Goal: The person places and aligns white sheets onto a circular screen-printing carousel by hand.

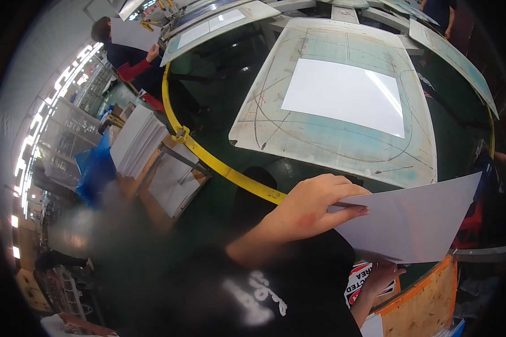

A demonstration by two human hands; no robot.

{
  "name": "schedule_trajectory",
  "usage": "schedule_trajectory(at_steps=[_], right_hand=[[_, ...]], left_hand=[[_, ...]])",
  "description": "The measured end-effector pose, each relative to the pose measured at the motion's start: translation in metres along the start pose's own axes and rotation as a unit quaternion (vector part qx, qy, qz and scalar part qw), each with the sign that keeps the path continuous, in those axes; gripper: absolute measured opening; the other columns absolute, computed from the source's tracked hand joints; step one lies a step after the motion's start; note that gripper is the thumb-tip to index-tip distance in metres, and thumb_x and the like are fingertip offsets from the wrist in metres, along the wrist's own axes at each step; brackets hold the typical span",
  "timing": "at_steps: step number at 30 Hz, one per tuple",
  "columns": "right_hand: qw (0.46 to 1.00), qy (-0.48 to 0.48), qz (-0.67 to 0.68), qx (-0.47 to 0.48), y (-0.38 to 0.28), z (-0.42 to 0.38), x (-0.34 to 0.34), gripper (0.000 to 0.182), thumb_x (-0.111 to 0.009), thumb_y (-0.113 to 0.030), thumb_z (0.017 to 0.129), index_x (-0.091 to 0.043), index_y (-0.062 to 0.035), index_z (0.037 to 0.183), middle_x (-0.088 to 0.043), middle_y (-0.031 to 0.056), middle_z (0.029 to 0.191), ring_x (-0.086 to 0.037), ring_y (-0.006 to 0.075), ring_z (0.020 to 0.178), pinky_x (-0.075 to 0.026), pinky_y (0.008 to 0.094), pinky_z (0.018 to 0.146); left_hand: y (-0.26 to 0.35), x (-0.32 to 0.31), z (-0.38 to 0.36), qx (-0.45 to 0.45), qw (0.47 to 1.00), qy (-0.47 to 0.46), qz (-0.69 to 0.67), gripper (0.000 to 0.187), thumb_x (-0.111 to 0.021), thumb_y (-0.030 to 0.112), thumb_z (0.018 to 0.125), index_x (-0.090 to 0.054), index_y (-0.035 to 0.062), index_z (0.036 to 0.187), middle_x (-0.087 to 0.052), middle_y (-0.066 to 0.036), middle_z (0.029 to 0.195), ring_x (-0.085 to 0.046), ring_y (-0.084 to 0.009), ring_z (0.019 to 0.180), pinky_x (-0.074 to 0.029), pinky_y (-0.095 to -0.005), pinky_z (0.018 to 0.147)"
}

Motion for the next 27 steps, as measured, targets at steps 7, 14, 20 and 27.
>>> schedule_trajectory(at_steps=[7,14,20,27], right_hand=[[1.000,0.010,0.016,-0.007,-0.004,-0.005,-0.008,0.072,-0.014,-0.060,0.094,-0.033,-0.0047,0.135,-0.036,0.0175,0.136,-0.026,0.0330,0.131,-0.014,0.0529,0.108],[1.000,0.006,-0.001,-0.002,0.000,-0.002,-0.004,0.072,-0.014,-0.060,0.094,-0.031,-0.0050,0.136,-0.035,0.0180,0.137,-0.026,0.0342,0.132,-0.015,0.0531,0.108],[0.999,-0.001,0.034,-0.016,-0.001,-0.003,-0.006,0.073,-0.014,-0.061,0.093,-0.031,-0.0038,0.136,-0.031,0.0192,0.140,-0.022,0.0352,0.134,-0.013,0.0535,0.109],[1.000,0.002,-0.022,-0.011,0.000,-0.004,-0.003,0.075,-0.015,-0.062,0.093,-0.031,-0.0025,0.136,-0.030,0.0192,0.141,-0.021,0.0349,0.134,-0.012,0.0522,0.109]], left_hand=[[-0.001,0.000,0.000,-0.001,1.000,0.002,0.010,0.029,-0.060,0.029,0.083,-0.064,0.0089,0.104,-0.065,-0.011,0.092,-0.060,-0.0278,0.088,-0.047,-0.0361,0.075],[-0.003,0.000,-0.001,0.000,1.000,-0.002,-0.001,0.028,-0.061,0.028,0.083,-0.064,0.0084,0.104,-0.065,-0.011,0.092,-0.060,-0.0281,0.088,-0.047,-0.0360,0.075],[-0.001,0.002,0.000,0.004,1.000,-0.008,0.001,0.029,-0.061,0.028,0.083,-0.064,0.0084,0.104,-0.064,-0.011,0.092,-0.059,-0.0283,0.088,-0.047,-0.0361,0.075],[-0.002,0.001,0.000,-0.002,1.000,0.000,0.009,0.028,-0.060,0.028,0.084,-0.064,0.0087,0.104,-0.065,-0.011,0.093,-0.059,-0.0283,0.089,-0.047,-0.0362,0.076]])
Point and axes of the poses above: each hand's wrist, its own z-axis towards the middle knuckle, its own x-axis out of the back of the hand, y = z × x, the point moved 3 cm from there along z, towards the middle knuckle
